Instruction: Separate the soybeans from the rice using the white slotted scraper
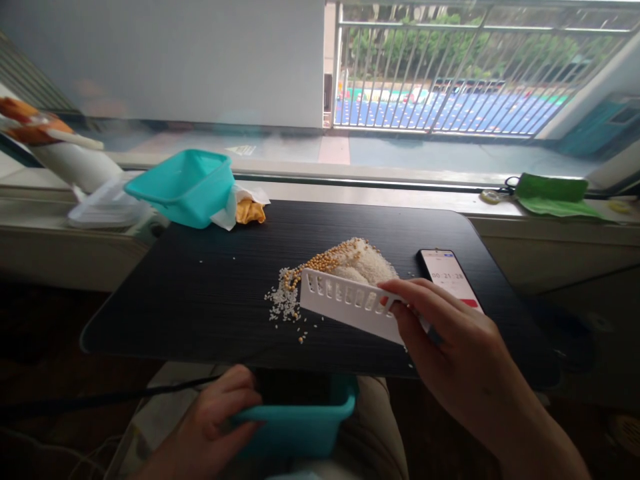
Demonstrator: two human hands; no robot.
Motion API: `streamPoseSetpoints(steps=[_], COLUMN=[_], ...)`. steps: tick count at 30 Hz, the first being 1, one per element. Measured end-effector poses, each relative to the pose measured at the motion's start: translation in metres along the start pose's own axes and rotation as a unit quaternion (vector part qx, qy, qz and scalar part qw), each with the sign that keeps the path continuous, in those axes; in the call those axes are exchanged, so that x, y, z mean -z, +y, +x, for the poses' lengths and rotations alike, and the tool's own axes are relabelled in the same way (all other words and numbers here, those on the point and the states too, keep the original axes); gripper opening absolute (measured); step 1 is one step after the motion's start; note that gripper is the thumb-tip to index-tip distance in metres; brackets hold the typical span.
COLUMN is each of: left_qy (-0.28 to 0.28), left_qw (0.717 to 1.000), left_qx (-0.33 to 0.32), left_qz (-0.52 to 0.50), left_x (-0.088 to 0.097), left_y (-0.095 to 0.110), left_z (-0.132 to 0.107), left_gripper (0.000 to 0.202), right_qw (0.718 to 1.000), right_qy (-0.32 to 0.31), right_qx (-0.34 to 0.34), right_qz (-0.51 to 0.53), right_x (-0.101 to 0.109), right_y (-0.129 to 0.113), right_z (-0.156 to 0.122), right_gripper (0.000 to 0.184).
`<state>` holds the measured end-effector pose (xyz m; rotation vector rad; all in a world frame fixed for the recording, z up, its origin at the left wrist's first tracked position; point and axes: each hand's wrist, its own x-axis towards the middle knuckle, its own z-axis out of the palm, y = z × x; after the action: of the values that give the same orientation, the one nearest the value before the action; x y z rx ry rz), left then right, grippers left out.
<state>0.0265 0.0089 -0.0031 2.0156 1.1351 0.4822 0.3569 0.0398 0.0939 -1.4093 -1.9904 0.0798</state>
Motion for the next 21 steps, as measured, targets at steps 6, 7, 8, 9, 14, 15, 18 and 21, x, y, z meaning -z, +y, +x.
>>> streamPoseSetpoints(steps=[6, 7, 8, 9, 14, 15, 18, 21], left_qy=[-0.003, -0.003, -0.005, -0.008, -0.004, -0.003, -0.006, -0.003], left_qw=[1.000, 1.000, 1.000, 1.000, 1.000, 1.000, 1.000, 1.000], left_qx=[-0.002, -0.003, -0.003, -0.001, -0.003, -0.002, 0.006, 0.003], left_qz=[-0.018, -0.020, -0.021, -0.023, -0.022, -0.022, -0.021, -0.018], left_x=[0.000, 0.000, -0.001, -0.001, -0.002, -0.003, -0.003, -0.002], left_y=[0.000, 0.000, 0.000, 0.000, -0.002, -0.002, -0.003, -0.002], left_z=[0.001, 0.002, 0.002, 0.002, 0.001, 0.000, -0.001, -0.002], left_gripper=[0.020, 0.020, 0.020, 0.020, 0.020, 0.020, 0.019, 0.018], right_qw=[0.999, 0.999, 0.999, 0.999, 0.995, 0.995, 0.996, 0.994], right_qy=[-0.014, -0.015, -0.015, -0.016, -0.061, -0.058, -0.037, -0.029], right_qx=[-0.034, -0.036, -0.036, -0.038, -0.047, -0.049, -0.064, -0.094], right_qz=[0.015, 0.017, 0.020, 0.024, 0.061, 0.061, 0.049, 0.044], right_x=[-0.002, -0.002, -0.002, -0.002, -0.005, -0.006, -0.013, -0.022], right_y=[-0.009, -0.010, -0.012, -0.014, -0.021, -0.021, -0.020, -0.013], right_z=[-0.017, -0.019, -0.022, -0.024, -0.030, -0.030, -0.026, -0.023], right_gripper=[0.023, 0.023, 0.024, 0.024, 0.027, 0.027, 0.025, 0.022])
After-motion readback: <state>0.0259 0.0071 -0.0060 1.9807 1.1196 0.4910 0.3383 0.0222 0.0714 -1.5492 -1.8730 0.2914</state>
